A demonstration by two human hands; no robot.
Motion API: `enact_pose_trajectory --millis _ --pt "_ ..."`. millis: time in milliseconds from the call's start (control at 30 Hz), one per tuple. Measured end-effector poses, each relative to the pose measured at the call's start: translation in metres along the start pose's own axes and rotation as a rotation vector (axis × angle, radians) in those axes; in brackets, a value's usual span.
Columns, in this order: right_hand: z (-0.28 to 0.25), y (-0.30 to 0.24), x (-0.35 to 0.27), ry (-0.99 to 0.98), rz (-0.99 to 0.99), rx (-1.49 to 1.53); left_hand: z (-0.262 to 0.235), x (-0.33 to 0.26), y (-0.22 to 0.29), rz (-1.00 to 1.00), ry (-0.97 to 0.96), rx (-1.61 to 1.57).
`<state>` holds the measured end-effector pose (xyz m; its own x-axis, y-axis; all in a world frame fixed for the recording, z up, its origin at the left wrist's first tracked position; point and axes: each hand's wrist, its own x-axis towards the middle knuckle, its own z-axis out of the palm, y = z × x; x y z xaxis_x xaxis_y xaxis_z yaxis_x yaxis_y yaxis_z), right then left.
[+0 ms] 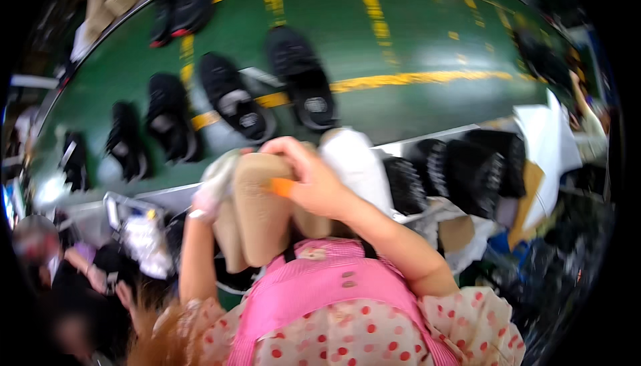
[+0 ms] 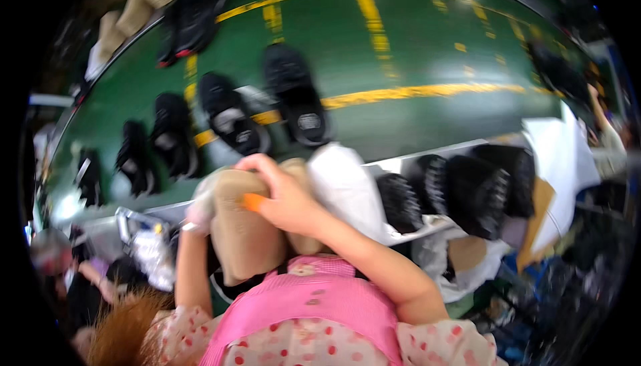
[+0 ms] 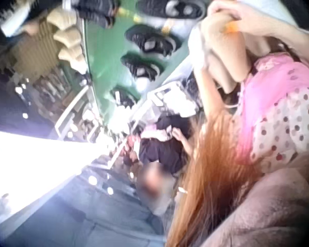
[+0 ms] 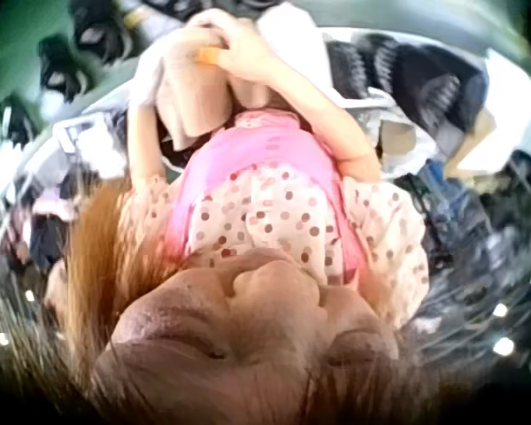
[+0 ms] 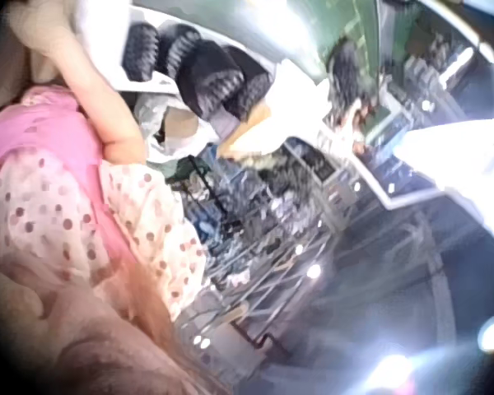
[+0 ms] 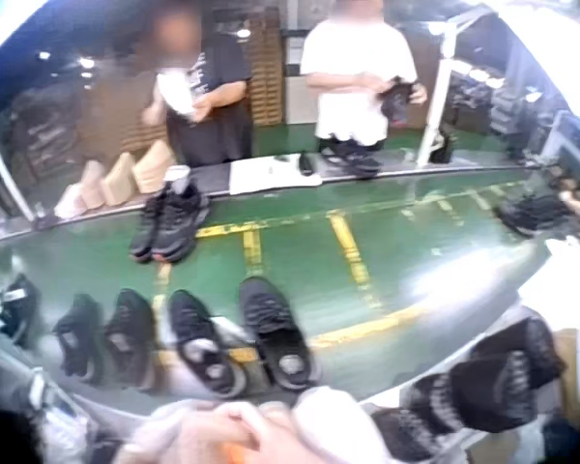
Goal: The person inserts shoe trees into black sneakers, wipes the shoes with a white cloth, and places them into white tissue paper. The person then places the wrapped shoes on the assembly line.
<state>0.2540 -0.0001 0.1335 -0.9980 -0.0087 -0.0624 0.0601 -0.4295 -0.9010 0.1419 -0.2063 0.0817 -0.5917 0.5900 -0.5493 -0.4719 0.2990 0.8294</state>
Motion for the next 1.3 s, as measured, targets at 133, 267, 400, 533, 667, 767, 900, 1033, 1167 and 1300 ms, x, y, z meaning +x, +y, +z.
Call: enact_pose_trajectory --millis 133,267,400,533,667,767,900,1033,1167,1300 --pt "-0.013 -0.061 -0.037 -0.012 -0.041 -0.259 0.054 -0.067 0.024 0.046 -0.157 -0.429" --pt "-0.057 -0.134 -0.117 0.149 -0.348 -0.853 0.114 -0.078 0.038 0.199 -0.362 -0.401" --pt "-0.172 -0.219 -0.241 0.941 -0.417 -0.940 0.185 -0.100 0.004 0.307 -0.201 -0.674" --pt "-0.358 -0.242 -0.379 1.323 -0.290 -1.162 0.276 -0.104 0.002 0.353 -0.361 -0.811" --pt "-0.446 -0.210 -0.448 1.347 -0.164 -1.727 0.343 -0.111 0.001 0.282 -0.339 -0.875" --pt "-0.459 -0.200 -0.448 1.308 -0.275 -1.580 0.379 -0.113 0.005 0.274 -0.327 -0.887" --pt "-0.455 -0.211 -0.450 1.269 -0.321 -1.354 0.420 -0.112 0.020 0.280 -0.292 -0.850" --pt "-0.405 -0.262 -0.437 1.174 -0.210 -1.360 0.444 -0.097 0.038 0.171 -0.440 -0.758" --pt "-0.302 -0.307 -0.386 0.872 -0.249 -1.051 0.457 -0.075 0.049 0.258 -0.328 -0.254" --pt "-0.165 -0.308 -0.312 0.395 -0.316 -0.697 0.452 -0.075 0.053 0.453 -0.325 -0.112"
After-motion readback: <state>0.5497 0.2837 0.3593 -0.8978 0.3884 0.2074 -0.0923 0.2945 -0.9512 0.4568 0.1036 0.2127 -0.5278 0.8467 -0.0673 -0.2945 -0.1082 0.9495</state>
